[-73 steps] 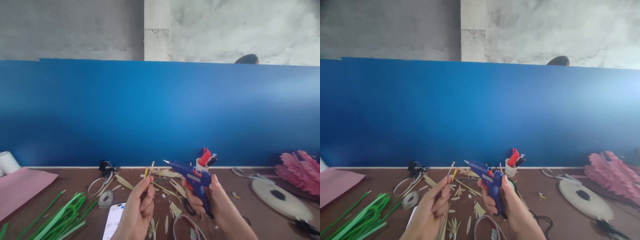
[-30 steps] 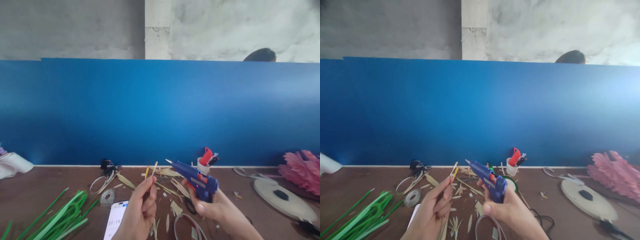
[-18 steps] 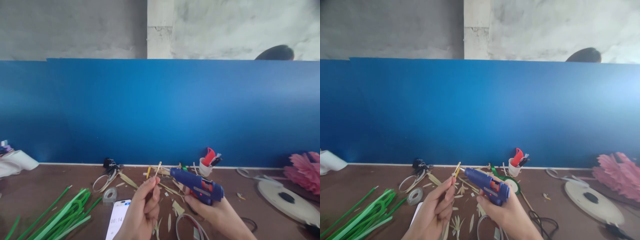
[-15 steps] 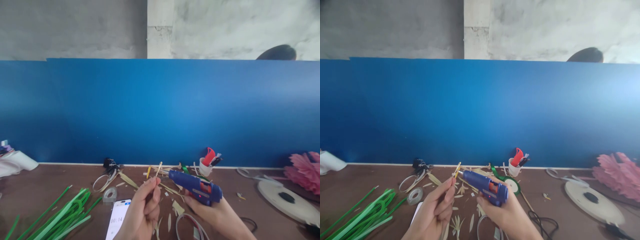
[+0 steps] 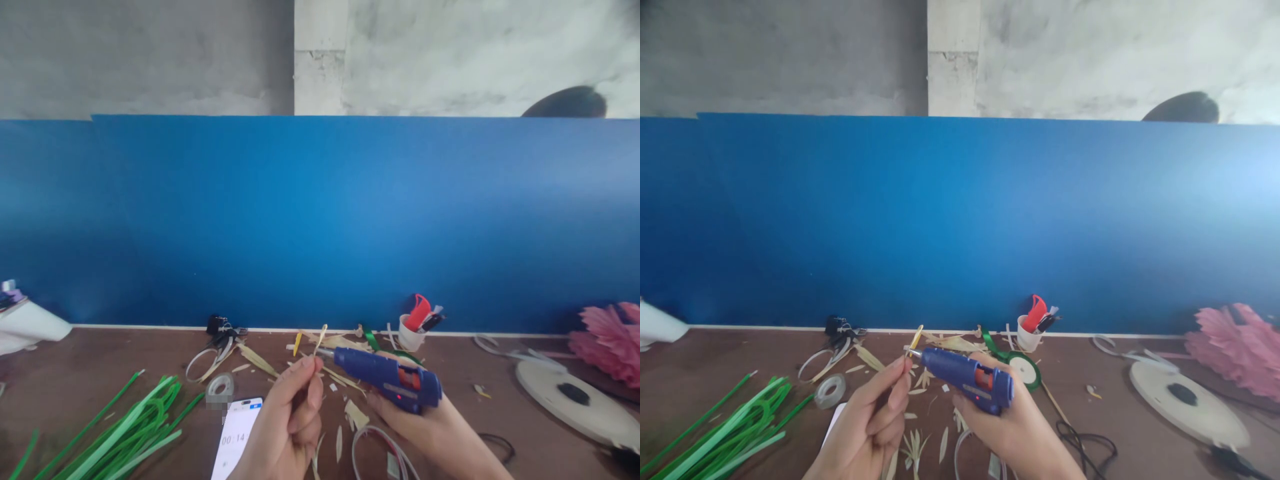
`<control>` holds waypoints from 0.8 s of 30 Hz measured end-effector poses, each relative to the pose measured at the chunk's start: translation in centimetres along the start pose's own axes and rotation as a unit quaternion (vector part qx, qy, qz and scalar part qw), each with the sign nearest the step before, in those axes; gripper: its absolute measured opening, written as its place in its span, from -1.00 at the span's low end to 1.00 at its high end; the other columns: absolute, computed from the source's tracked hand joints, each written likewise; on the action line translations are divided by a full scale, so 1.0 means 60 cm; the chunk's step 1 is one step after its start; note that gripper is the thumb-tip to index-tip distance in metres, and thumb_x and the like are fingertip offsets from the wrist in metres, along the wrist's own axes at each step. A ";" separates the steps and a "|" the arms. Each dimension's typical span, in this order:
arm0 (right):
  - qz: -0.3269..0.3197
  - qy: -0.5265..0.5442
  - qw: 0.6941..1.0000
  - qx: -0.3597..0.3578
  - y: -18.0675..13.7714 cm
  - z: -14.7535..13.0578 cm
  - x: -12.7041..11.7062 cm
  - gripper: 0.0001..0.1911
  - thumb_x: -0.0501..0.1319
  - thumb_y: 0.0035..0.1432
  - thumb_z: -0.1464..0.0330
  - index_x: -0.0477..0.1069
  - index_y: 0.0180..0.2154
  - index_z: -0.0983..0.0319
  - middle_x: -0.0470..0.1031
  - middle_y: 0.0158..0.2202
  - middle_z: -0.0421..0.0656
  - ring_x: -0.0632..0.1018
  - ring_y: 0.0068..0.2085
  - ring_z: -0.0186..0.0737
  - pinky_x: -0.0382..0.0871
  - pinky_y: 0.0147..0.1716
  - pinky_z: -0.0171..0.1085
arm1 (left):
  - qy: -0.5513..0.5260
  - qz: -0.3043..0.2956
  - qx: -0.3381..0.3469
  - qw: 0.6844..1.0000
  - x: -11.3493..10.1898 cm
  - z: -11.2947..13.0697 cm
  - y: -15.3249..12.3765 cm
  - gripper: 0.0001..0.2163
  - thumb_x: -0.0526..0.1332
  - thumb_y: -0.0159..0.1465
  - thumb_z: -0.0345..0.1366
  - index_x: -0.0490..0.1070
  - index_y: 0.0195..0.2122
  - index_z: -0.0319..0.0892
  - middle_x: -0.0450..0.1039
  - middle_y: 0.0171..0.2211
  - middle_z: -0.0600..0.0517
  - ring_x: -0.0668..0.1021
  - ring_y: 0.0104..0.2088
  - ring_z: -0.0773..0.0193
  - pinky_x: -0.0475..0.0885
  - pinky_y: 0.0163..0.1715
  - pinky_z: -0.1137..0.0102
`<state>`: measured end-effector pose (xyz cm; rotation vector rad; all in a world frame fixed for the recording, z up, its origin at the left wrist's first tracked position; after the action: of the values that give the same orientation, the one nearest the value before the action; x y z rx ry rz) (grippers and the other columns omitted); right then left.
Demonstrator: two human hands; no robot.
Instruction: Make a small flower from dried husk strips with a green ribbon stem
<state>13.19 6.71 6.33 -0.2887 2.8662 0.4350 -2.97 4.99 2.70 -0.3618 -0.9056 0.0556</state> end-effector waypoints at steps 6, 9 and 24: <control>0.028 0.021 0.999 -0.007 -0.001 0.001 0.004 -0.87 0.30 -0.04 0.32 0.50 -0.38 0.22 0.56 -0.42 -0.14 0.51 -0.40 -0.18 0.45 -0.37 -0.26 | 0.007 -0.002 -0.001 1.000 0.000 0.001 -0.002 -0.80 0.19 0.26 -0.35 0.44 -0.49 -0.32 0.20 -0.76 0.21 -0.06 -0.80 0.62 -0.16 -0.81 0.61; 0.026 0.012 1.000 -0.001 -0.002 -0.001 0.006 -0.86 0.31 -0.04 0.31 0.51 -0.37 0.22 0.56 -0.42 -0.14 0.51 -0.41 -0.19 0.45 -0.41 -0.27 | 0.006 -0.009 0.003 1.000 -0.001 0.001 0.000 -0.86 0.27 0.18 -0.34 0.45 -0.47 -0.31 0.19 -0.76 0.23 -0.06 -0.80 0.63 -0.16 -0.82 0.61; 0.014 -0.010 1.000 -0.014 0.001 0.008 0.004 -0.89 0.28 -0.03 0.32 0.49 -0.40 0.22 0.54 -0.46 -0.17 0.45 -0.47 -0.25 0.41 -0.46 -0.30 | 0.028 -0.016 -0.010 0.999 -0.007 -0.005 0.002 -0.81 0.34 0.10 -0.23 0.42 -0.44 -0.26 0.13 -0.76 0.26 -0.07 -0.81 0.63 -0.18 -0.81 0.60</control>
<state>13.06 6.88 5.85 -0.2477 2.8501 0.4805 -3.00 4.92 2.18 -0.3649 -0.8566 0.0069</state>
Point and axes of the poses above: each hand's wrist, its own y-axis towards the middle knuckle, its own x-axis out of the palm, z = x × y, the point moved 4 cm from there along y, towards the middle knuckle
